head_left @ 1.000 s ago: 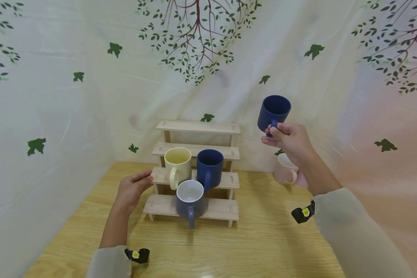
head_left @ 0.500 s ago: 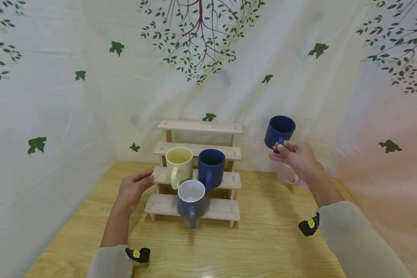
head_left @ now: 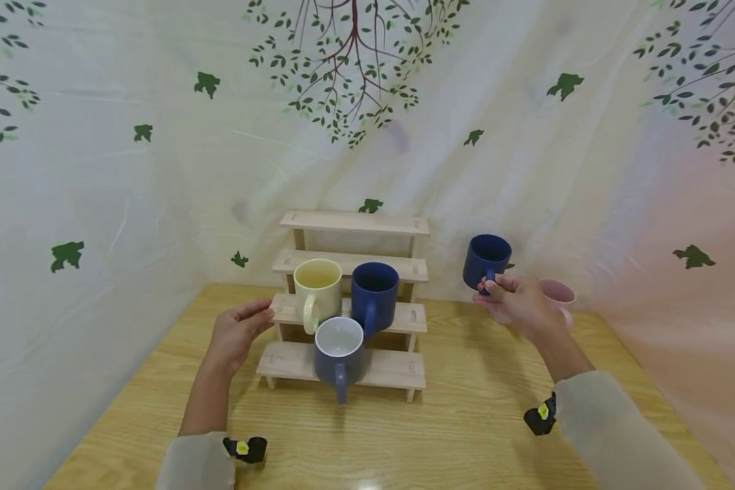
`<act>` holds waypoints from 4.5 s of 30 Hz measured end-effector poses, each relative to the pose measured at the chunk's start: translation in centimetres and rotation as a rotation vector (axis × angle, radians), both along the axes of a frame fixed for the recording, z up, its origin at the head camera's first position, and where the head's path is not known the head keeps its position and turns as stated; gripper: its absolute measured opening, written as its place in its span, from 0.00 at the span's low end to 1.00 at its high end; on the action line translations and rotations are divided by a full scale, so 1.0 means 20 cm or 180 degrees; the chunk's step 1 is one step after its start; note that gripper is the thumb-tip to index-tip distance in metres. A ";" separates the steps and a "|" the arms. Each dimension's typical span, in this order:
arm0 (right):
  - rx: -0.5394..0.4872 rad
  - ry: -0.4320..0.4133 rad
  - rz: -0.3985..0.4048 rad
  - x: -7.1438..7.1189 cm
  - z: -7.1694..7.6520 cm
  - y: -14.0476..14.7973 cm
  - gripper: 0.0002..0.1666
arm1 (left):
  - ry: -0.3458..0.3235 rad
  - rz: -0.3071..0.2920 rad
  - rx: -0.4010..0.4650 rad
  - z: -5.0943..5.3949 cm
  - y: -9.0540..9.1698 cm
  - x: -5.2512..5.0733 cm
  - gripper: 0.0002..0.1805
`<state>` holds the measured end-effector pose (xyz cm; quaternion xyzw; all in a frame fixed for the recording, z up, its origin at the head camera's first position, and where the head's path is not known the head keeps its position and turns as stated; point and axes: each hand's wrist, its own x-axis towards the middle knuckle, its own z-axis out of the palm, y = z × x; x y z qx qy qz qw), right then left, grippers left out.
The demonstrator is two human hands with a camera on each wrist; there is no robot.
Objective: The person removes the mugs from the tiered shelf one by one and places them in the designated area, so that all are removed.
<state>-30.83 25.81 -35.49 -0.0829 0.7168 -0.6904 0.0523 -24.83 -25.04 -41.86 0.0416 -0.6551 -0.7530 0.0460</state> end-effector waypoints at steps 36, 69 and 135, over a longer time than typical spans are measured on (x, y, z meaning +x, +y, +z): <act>-0.0365 -0.0361 -0.0004 -0.08 -0.35 0.00 0.10 | 0.0038 0.0014 0.0046 -0.01 0.00 0.00 0.26; 0.0201 -0.0138 -0.0311 -0.09 -0.42 0.03 0.18 | 0.0043 0.0015 0.0091 -0.02 0.00 0.00 0.26; 0.0596 -0.0051 -0.0338 -0.09 -0.40 -0.01 0.16 | 0.0066 0.0014 0.0007 -0.01 0.00 0.00 0.26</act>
